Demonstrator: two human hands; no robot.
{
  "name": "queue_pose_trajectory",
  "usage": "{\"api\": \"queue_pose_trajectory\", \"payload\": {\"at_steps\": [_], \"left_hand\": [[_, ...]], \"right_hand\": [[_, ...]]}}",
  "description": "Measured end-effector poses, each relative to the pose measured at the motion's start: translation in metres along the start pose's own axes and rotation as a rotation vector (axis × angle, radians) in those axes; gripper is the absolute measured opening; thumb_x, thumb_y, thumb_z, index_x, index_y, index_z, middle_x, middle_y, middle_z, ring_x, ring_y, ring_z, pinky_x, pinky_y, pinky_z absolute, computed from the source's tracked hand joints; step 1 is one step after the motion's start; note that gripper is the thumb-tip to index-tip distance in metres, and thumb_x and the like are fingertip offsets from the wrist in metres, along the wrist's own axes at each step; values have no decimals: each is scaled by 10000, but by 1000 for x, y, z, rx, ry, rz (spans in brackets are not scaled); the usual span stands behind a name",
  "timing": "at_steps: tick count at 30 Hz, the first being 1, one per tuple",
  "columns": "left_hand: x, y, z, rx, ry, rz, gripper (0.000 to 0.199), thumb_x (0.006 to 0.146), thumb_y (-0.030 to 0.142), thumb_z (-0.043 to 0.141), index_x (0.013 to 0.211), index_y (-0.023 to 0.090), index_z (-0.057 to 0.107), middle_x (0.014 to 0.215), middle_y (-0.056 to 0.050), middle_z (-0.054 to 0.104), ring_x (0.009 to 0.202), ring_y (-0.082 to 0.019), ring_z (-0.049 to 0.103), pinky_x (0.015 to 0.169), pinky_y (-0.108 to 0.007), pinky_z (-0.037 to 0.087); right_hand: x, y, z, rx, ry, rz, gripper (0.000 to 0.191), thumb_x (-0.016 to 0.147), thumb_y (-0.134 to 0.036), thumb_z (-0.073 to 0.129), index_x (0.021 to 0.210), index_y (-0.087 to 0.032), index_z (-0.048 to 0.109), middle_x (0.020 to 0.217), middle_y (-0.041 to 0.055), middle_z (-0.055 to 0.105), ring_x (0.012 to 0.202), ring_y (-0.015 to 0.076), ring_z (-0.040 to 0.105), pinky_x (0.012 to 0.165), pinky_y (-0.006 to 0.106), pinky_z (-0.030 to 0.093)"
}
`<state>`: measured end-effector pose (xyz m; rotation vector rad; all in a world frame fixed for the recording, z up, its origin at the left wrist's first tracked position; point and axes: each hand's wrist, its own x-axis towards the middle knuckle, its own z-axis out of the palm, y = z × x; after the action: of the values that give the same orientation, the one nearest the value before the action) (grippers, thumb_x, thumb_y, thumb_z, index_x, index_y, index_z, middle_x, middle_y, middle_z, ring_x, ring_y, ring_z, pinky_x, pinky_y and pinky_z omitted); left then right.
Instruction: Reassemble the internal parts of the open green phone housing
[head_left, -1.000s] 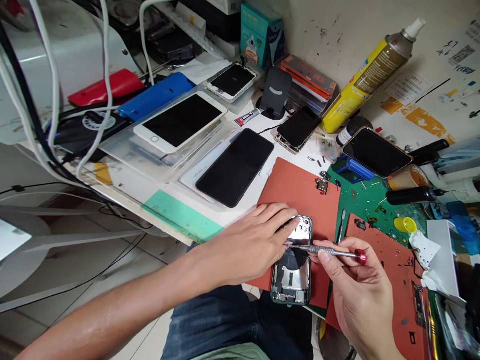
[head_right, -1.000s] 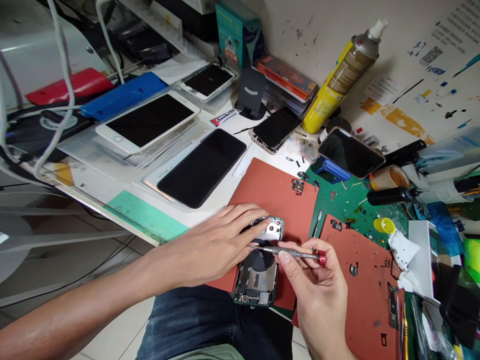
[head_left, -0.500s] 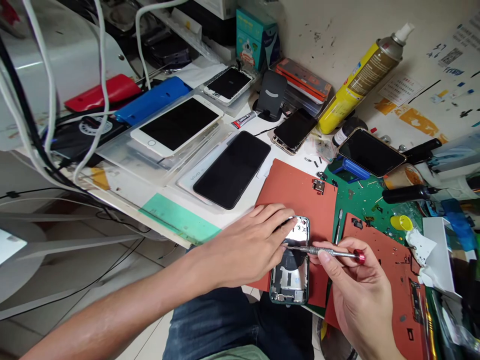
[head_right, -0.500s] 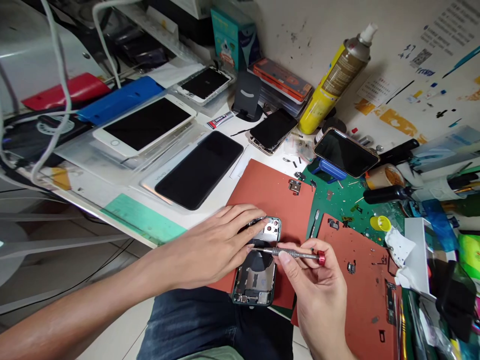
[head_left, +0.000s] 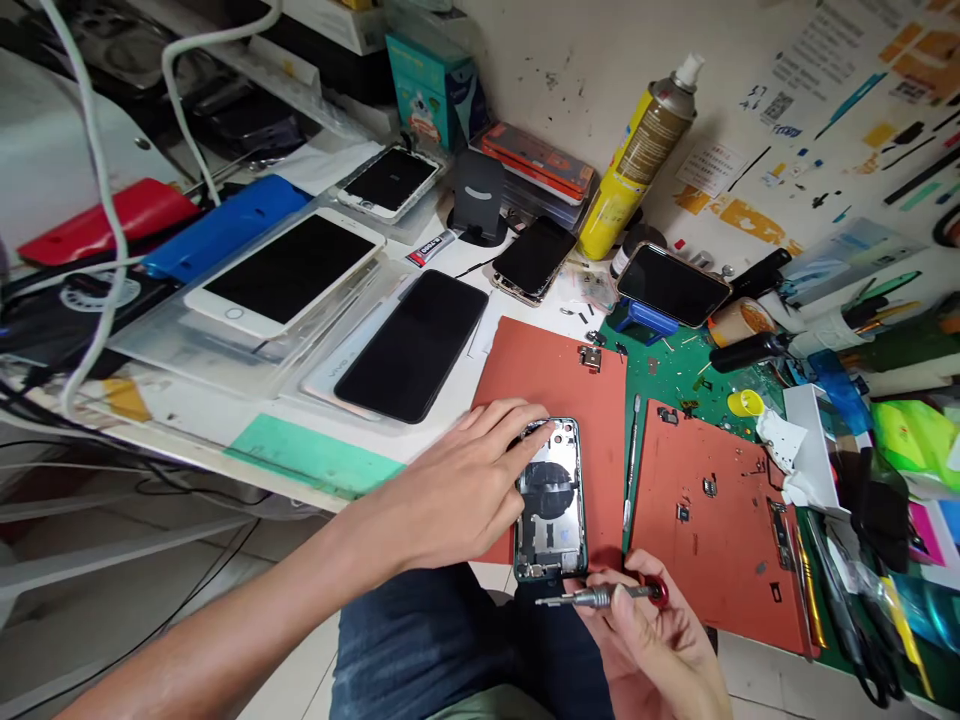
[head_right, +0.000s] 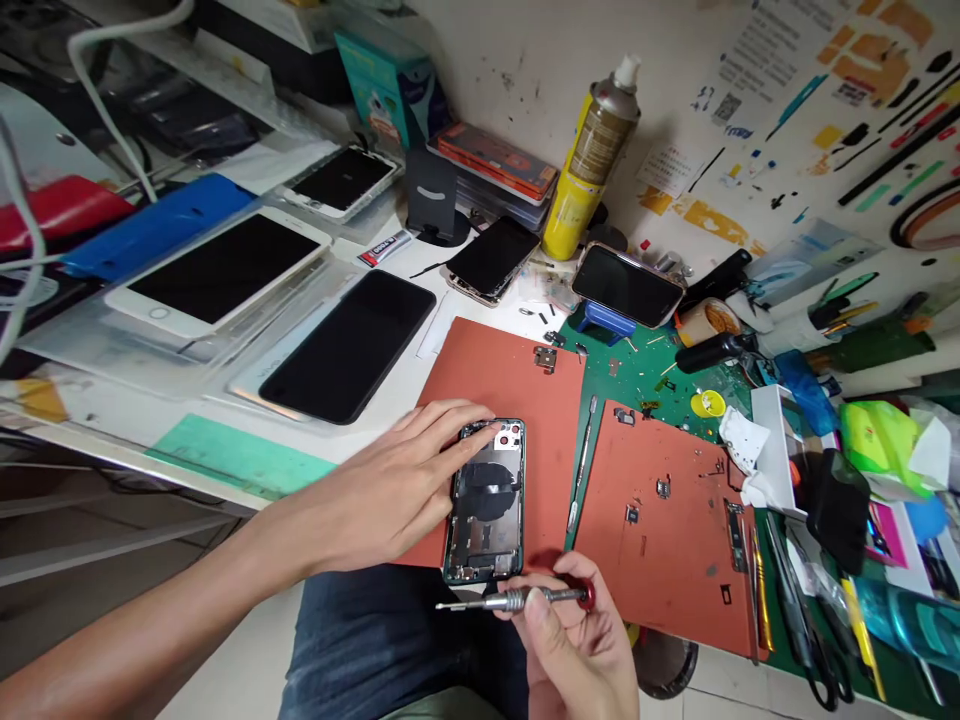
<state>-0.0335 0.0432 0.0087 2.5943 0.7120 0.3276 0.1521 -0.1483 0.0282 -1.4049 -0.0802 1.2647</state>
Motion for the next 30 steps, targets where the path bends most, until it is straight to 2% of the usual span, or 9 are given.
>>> {"api": "queue_pose_trajectory", "payload": {"at_steps": [9, 13, 17, 20, 23, 25, 26, 28, 30], "left_hand": [[5, 2, -14, -50, -75, 6, 812, 807, 97, 601, 1605, 142, 456, 1633, -171, 474, 1527, -367, 438, 1277, -558, 423], [10, 2, -6, -43, -7, -41, 755, 754, 49, 602, 1498, 167, 556, 1518, -158, 556, 1415, -359, 521, 1202, -554, 495], [10, 0, 8, -6, 91, -41, 709, 784, -21, 533, 1470, 153, 583, 1468, -159, 593, 1368, -348, 541, 1152, -555, 533], [8, 1, 14, 26, 137, -24, 713, 807, -23, 526, 1501, 139, 562, 1462, -171, 605, 1366, -358, 543, 1134, -573, 546], [6, 4, 15, 35, 162, -23, 683, 841, -19, 516, 1505, 134, 561, 1460, -177, 624, 1363, -362, 556, 1108, -583, 563], [6, 5, 14, 38, 166, -20, 665, 849, -18, 514, 1498, 119, 564, 1464, -185, 627, 1364, -369, 557, 1096, -583, 567], [6, 5, 14, 42, 164, -20, 671, 841, -19, 520, 1498, 111, 562, 1470, -188, 625, 1367, -375, 553, 1096, -583, 565], [6, 6, 14, 50, 152, -23, 701, 816, -20, 536, 1505, 106, 554, 1481, -186, 617, 1371, -383, 543, 1102, -586, 557], [6, 6, 14, 56, 140, -27, 723, 803, -13, 551, 1516, 106, 544, 1487, -185, 614, 1369, -390, 540, 1097, -594, 553]], "right_hand": [[-7, -32, 15, 144, -109, 47, 350, 772, -305, 1014, 998, -255, 752, 906, 23, 845, 880, 245, 831, 1039, 535, 631], [-13, -42, 17, 157, -134, 39, 366, 777, -309, 1012, 1021, -248, 746, 901, 17, 840, 811, 220, 817, 1034, 549, 642], [-10, -53, 3, 42, -77, -5, 455, 739, -348, 1036, 1056, -247, 726, 891, 32, 841, 768, 225, 816, 869, 466, 703], [3, -64, -4, -142, 37, -283, 492, 714, -307, 1049, 1074, -252, 717, 913, 46, 856, 761, 243, 837, 754, 385, 722], [29, -73, 6, -344, 117, -876, 434, 764, -152, 988, 1089, -255, 720, 948, 24, 852, 802, 266, 861, 786, 388, 747], [51, -75, 17, -493, -41, -1253, 488, 806, -29, 901, 1189, -268, 715, 996, 18, 852, 857, 283, 870, 800, 408, 760], [62, -75, 22, -601, -170, -1352, 526, 826, 17, 854, 1235, -278, 701, 1024, 22, 860, 877, 279, 872, 798, 402, 763], [81, -77, 28, -840, -384, -1447, 533, 860, 69, 782, 1263, -268, 693, 1058, 43, 871, 883, 256, 872, 799, 368, 760], [96, -78, 29, -1003, -491, -1522, 482, 877, 73, 762, 1245, -232, 704, 1075, 72, 873, 882, 240, 870, 812, 342, 754]]}}
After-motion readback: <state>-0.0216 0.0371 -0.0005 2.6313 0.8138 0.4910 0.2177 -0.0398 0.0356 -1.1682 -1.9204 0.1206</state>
